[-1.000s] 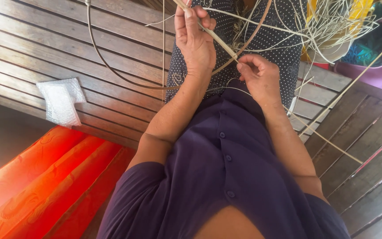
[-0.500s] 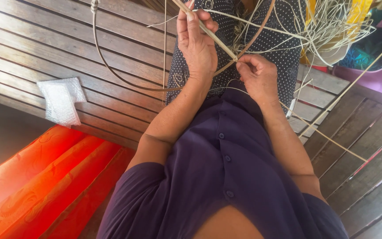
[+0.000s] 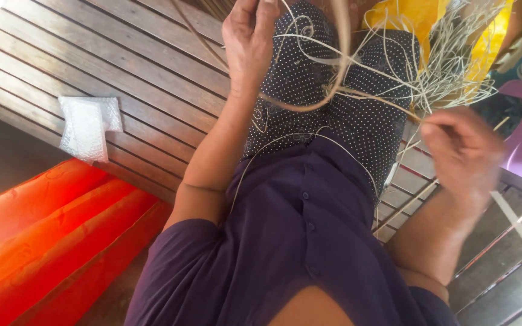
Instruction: Weaving and tying thin bamboo strips to a circular frame to create a craft item
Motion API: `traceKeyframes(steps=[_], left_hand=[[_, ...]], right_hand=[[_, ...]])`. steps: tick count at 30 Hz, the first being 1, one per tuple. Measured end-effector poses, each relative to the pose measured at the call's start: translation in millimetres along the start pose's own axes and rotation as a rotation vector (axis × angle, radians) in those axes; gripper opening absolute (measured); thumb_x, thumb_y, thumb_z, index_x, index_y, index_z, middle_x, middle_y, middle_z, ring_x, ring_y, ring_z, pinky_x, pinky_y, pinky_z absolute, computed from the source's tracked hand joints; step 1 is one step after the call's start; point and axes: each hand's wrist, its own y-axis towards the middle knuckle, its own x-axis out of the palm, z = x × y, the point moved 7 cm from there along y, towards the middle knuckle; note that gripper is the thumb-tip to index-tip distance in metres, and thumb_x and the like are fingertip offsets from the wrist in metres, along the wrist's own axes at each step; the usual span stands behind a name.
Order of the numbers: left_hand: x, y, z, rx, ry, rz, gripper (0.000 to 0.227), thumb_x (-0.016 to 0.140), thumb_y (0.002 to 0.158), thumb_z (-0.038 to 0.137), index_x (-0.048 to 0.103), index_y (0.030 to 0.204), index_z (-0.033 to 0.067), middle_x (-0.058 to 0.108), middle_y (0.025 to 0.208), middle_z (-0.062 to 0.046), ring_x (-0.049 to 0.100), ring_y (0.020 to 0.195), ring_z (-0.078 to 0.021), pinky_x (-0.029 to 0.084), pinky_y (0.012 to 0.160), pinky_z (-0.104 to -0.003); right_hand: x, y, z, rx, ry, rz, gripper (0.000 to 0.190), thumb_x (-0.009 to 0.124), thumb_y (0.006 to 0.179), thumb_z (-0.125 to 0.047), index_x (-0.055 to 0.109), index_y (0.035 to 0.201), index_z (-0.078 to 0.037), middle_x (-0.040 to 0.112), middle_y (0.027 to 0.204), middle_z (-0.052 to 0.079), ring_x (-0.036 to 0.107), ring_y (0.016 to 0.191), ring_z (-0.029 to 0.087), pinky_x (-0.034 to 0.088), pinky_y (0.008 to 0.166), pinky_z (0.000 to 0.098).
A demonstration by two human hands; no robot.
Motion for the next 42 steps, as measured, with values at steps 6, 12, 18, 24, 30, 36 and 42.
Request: traceKeyframes(steps=[6, 12, 18, 24, 30, 36, 42], left_hand=[[14, -16, 33, 0.265, 0.399, -0.284, 0.015, 0.053, 0.103, 0.021, 0.064, 0.101, 0.0114, 0.064, 0.084, -0.006, 0.063, 0.068, -0.0244, 0.050, 0.056, -0.042], [22, -39, 48, 0.438, 0.621, -0.377, 0.017, 0.050, 0.105, 0.013, 0.056, 0.090, 0.0101, 0.050, 0.075, -0.003, 0.057, 0.050, -0.0186, 0.040, 0.033, -0.033], [14, -59, 63, 0.396, 0.568, -0.571, 0.027, 0.045, 0.111, 0.023, 0.059, 0.093, 0.0081, 0.055, 0.075, -0.004, 0.055, 0.050, -0.0221, 0.044, 0.035, -0.040], [0, -76, 89, 0.280, 0.323, -0.747, 0.018, 0.055, 0.106, 0.019, 0.065, 0.097, 0.0082, 0.067, 0.086, -0.004, 0.063, 0.068, -0.0248, 0.045, 0.057, -0.041], [-10, -84, 87, 0.255, 0.425, -0.715, 0.016, 0.052, 0.107, 0.019, 0.061, 0.097, 0.0102, 0.065, 0.086, -0.001, 0.060, 0.062, -0.0258, 0.043, 0.048, -0.043], [-11, -84, 86, 0.249, 0.421, -0.683, 0.018, 0.051, 0.109, 0.022, 0.062, 0.102, 0.0097, 0.061, 0.088, -0.004, 0.061, 0.062, -0.0287, 0.044, 0.048, -0.044], [-10, -90, 80, 0.235, 0.383, -0.733, 0.019, 0.051, 0.109, 0.023, 0.063, 0.107, 0.0081, 0.066, 0.092, -0.004, 0.064, 0.066, -0.0281, 0.047, 0.048, -0.044]], right_hand=[[-45, 1, -58, -0.064, -0.242, -0.066, 0.002, 0.072, 0.118, 0.014, 0.070, 0.118, 0.015, 0.065, 0.113, 0.026, 0.058, 0.098, 0.030, 0.042, 0.086, 0.0364], [-18, 41, -110, -0.294, -0.398, -0.194, 0.017, 0.068, 0.112, 0.020, 0.070, 0.101, 0.007, 0.068, 0.096, 0.017, 0.060, 0.083, 0.026, 0.044, 0.079, 0.0374], [-16, 64, -60, -0.246, -0.758, -0.238, 0.020, 0.064, 0.105, 0.002, 0.062, 0.097, -0.016, 0.059, 0.094, -0.004, 0.050, 0.077, 0.016, 0.038, 0.068, 0.0335], [-17, 64, -72, -0.328, -0.728, -0.220, 0.021, 0.066, 0.108, 0.009, 0.066, 0.104, -0.011, 0.065, 0.103, 0.001, 0.053, 0.084, 0.018, 0.039, 0.073, 0.0325], [-22, 52, -87, -0.319, -0.594, -0.288, 0.024, 0.065, 0.112, 0.016, 0.070, 0.101, -0.004, 0.062, 0.093, 0.008, 0.052, 0.079, 0.024, 0.039, 0.076, 0.0391], [-23, 43, -64, -0.285, -0.606, -0.242, 0.022, 0.066, 0.108, 0.017, 0.071, 0.104, -0.004, 0.069, 0.107, 0.009, 0.057, 0.085, 0.024, 0.045, 0.084, 0.0380], [-21, 47, -57, -0.208, -0.616, -0.290, 0.021, 0.066, 0.109, 0.012, 0.068, 0.099, -0.006, 0.059, 0.095, 0.007, 0.047, 0.077, 0.021, 0.039, 0.078, 0.0357]])
